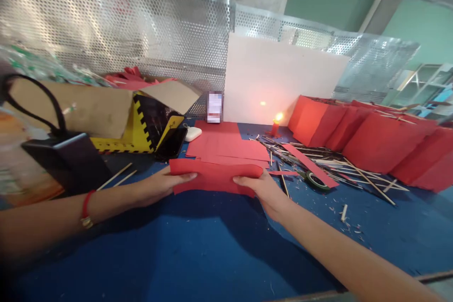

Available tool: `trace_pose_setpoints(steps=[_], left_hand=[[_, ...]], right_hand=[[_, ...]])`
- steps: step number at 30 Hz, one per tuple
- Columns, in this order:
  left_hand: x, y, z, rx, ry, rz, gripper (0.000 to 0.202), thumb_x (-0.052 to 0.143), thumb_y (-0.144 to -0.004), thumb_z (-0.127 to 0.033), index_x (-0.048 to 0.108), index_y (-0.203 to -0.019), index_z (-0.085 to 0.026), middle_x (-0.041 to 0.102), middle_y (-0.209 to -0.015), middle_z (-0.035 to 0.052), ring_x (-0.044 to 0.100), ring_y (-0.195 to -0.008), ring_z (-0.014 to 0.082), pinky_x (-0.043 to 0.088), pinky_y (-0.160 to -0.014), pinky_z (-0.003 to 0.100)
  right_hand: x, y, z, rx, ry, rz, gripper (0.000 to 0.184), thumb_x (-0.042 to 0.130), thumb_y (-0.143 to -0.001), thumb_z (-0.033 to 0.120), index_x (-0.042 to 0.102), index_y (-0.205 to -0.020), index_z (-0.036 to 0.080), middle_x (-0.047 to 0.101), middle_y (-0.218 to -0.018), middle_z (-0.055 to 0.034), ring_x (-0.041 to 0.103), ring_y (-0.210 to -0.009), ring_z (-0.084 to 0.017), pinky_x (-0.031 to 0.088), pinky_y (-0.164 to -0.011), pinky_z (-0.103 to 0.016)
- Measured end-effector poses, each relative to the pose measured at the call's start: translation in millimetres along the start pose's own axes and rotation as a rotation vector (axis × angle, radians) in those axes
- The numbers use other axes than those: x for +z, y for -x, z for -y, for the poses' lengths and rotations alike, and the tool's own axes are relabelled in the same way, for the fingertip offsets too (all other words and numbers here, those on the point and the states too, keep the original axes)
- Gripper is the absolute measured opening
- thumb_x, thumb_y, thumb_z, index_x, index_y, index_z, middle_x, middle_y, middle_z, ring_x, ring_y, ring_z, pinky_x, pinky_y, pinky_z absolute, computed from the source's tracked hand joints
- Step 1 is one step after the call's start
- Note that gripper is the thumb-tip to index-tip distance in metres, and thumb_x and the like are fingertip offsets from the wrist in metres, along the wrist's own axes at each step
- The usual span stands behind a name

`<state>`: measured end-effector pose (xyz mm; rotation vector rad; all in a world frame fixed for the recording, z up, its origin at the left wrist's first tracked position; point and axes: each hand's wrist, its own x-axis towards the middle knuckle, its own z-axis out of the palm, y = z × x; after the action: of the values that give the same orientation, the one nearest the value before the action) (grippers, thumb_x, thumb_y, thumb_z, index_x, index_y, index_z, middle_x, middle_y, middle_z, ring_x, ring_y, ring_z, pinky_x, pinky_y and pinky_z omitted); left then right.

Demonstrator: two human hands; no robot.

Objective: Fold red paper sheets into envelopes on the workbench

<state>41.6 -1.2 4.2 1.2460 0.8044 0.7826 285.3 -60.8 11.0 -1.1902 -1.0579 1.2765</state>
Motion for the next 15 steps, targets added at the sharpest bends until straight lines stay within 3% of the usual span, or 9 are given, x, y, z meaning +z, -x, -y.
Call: trace_pose_setpoints(steps=[4,10,15], left_hand=[[-1.0,4,-1,0.023,-0.022,-0.025,0.057,0.083,-0.068,-0.039,0.066,-0.118,-0.018,0.068,-0.123,0.0103,0.064,-0.113,0.0294,0.05,-0.099,0.042],[-5.7,9,2,0.045,-0.063,0.035,0.045,0.082,-0.068,-0.034,0.071,-0.11,-0.02,0.07,-0.122,0.0075,0.062,-0.116,0.0281,0.048,-0.101,0.038],[-1.3,17,-2,0.038,-0.156,0.09,0.035,0.074,-0.076,-0.04,0.073,-0.106,-0.023,0.074,-0.111,0.004,0.065,-0.11,0.0251,0.049,-0.097,0.035]], right_hand=[[-3,0,-2,0.001,0.008,0.012,0.044,0.088,-0.053,0.033,0.074,-0.093,0.022,0.074,-0.103,-0.0059,0.067,-0.1,-0.028,0.051,-0.091,-0.04],[-11,0,-5,0.009,0.108,0.017,0.044,0.088,-0.054,0.035,0.074,-0.094,0.021,0.075,-0.099,-0.0058,0.066,-0.1,-0.027,0.05,-0.09,-0.039],[-13,3,-8,-0.013,0.168,0.089,0.034,0.083,-0.058,0.033,0.074,-0.088,0.02,0.074,-0.098,-0.0062,0.067,-0.096,-0.026,0.051,-0.086,-0.037]])
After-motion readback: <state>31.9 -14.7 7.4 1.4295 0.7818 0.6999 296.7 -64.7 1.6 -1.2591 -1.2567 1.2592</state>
